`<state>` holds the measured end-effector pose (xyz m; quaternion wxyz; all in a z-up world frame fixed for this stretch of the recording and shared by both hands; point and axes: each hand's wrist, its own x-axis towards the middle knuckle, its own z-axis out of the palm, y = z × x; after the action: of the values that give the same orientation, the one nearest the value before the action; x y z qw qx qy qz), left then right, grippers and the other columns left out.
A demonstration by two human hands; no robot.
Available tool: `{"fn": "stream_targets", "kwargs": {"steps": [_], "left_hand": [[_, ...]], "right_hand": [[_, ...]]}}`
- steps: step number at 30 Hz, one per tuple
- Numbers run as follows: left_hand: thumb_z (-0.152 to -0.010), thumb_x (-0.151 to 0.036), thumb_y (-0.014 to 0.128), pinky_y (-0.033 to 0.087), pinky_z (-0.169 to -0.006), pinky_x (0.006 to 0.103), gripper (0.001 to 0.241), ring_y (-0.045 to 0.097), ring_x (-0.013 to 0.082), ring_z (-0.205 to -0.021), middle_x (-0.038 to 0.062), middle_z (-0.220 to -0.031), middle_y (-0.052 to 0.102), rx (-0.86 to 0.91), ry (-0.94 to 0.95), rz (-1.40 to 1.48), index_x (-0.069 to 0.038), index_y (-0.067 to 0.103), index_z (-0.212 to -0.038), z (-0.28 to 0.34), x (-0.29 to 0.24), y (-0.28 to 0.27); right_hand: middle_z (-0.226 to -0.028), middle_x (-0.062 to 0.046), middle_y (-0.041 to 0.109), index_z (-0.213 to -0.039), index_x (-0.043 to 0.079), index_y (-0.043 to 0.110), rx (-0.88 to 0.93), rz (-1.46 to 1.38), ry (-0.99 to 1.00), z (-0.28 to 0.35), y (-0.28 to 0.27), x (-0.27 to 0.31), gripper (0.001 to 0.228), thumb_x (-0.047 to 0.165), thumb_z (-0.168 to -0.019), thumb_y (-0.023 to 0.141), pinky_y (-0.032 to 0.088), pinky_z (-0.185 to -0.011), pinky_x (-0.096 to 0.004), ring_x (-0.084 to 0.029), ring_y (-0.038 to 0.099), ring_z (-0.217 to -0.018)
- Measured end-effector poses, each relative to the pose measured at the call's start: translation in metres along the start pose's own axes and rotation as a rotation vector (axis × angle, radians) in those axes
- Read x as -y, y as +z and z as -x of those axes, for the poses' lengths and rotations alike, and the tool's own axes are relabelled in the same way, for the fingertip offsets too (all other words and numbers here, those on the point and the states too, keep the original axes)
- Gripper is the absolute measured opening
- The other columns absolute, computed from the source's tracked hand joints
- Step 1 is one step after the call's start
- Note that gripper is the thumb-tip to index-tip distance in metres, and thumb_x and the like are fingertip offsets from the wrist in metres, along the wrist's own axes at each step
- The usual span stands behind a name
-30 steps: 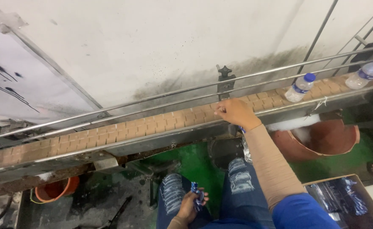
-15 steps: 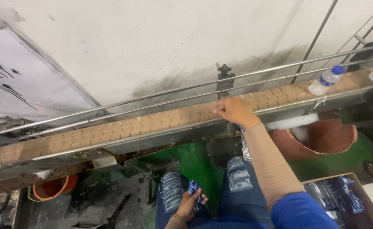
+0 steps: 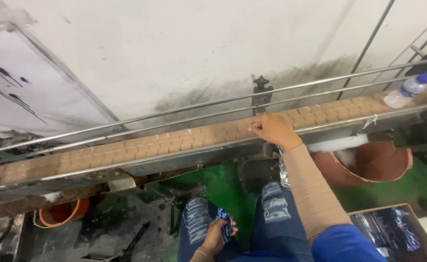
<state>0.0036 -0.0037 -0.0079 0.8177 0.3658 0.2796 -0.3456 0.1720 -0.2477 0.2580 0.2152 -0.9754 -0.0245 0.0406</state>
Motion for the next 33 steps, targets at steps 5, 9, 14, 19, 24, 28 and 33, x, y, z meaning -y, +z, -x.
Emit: {"fn": "stream_targets", "kwargs": {"steps": [5, 9, 14, 19, 24, 28, 33], "left_hand": [[-0.086, -0.001, 0.048, 0.053, -0.054, 0.0293, 0.022, 0.064, 0.028, -0.066, 0.024, -0.087, 0.064, 0.006, 0.022, -0.015, 0.01, 0.052, -0.105, -0.002, 0.003, 0.001], [-0.089, -0.001, 0.052, 0.056, -0.057, 0.0263, 0.026, 0.066, 0.0248, -0.069, 0.023, -0.097, 0.064, 0.102, 0.044, -0.038, 0.009, 0.047, -0.112, 0.008, -0.001, 0.007], [-0.09, -0.005, 0.054, 0.057, -0.056, 0.0247, 0.021, 0.067, 0.0261, -0.071, 0.023, -0.087, 0.064, 0.054, 0.039, -0.039, 0.008, 0.049, -0.106, 0.005, 0.002, 0.006], [-0.09, -0.004, 0.057, 0.058, -0.054, 0.0245, 0.018, 0.067, 0.0264, -0.066, 0.024, -0.08, 0.063, 0.078, 0.058, -0.005, 0.01, 0.051, -0.1, 0.006, 0.003, 0.006], [-0.092, -0.008, 0.055, 0.058, -0.054, 0.025, 0.023, 0.066, 0.0259, -0.065, 0.023, -0.081, 0.063, 0.06, 0.041, -0.031, 0.009, 0.048, -0.105, 0.003, 0.003, 0.003], [-0.091, -0.008, 0.057, 0.056, -0.054, 0.0264, 0.02, 0.066, 0.0266, -0.065, 0.023, -0.079, 0.063, 0.064, 0.048, -0.025, 0.009, 0.05, -0.099, 0.004, 0.003, 0.004], [-0.089, -0.005, 0.056, 0.055, -0.053, 0.0287, 0.024, 0.064, 0.0285, -0.064, 0.026, -0.079, 0.061, 0.005, 0.026, 0.002, 0.008, 0.047, -0.107, 0.004, 0.003, 0.004]], "right_hand": [[-0.094, -0.002, 0.07, -0.108, 0.02, 0.066, 0.033, 0.025, 0.023, 0.002, -0.005, 0.005, 0.03, 0.035, -0.085, 0.055, 0.051, -0.071, -0.039, -0.023, 0.064, -0.088], [-0.098, -0.004, 0.07, -0.107, 0.017, 0.067, 0.056, -0.003, 0.045, 0.005, -0.011, 0.015, 0.029, 0.031, -0.086, 0.054, 0.05, -0.083, -0.039, -0.023, 0.064, -0.089], [-0.102, -0.005, 0.068, -0.112, 0.017, 0.064, 0.086, 0.065, 0.085, 0.004, -0.01, 0.016, 0.036, 0.039, -0.086, 0.052, 0.051, -0.083, -0.04, -0.024, 0.064, -0.093], [-0.095, -0.004, 0.07, -0.109, 0.02, 0.067, 0.062, 0.058, 0.106, 0.004, -0.01, 0.014, 0.032, 0.039, -0.086, 0.054, 0.051, -0.07, -0.038, -0.024, 0.064, -0.088], [-0.1, -0.008, 0.069, -0.109, 0.018, 0.067, 0.031, 0.011, 0.066, 0.002, -0.005, 0.007, 0.033, 0.037, -0.084, 0.056, 0.05, -0.079, -0.038, -0.024, 0.064, -0.092], [-0.095, -0.007, 0.07, -0.114, 0.017, 0.064, 0.05, 0.017, 0.098, 0.003, -0.007, 0.012, 0.035, 0.035, -0.085, 0.055, 0.051, -0.077, -0.036, -0.023, 0.065, -0.086], [-0.094, -0.006, 0.07, -0.108, 0.016, 0.066, 0.022, 0.004, 0.058, 0.003, -0.008, 0.012, 0.032, 0.035, -0.085, 0.055, 0.05, -0.082, -0.039, -0.024, 0.065, -0.088]]}}
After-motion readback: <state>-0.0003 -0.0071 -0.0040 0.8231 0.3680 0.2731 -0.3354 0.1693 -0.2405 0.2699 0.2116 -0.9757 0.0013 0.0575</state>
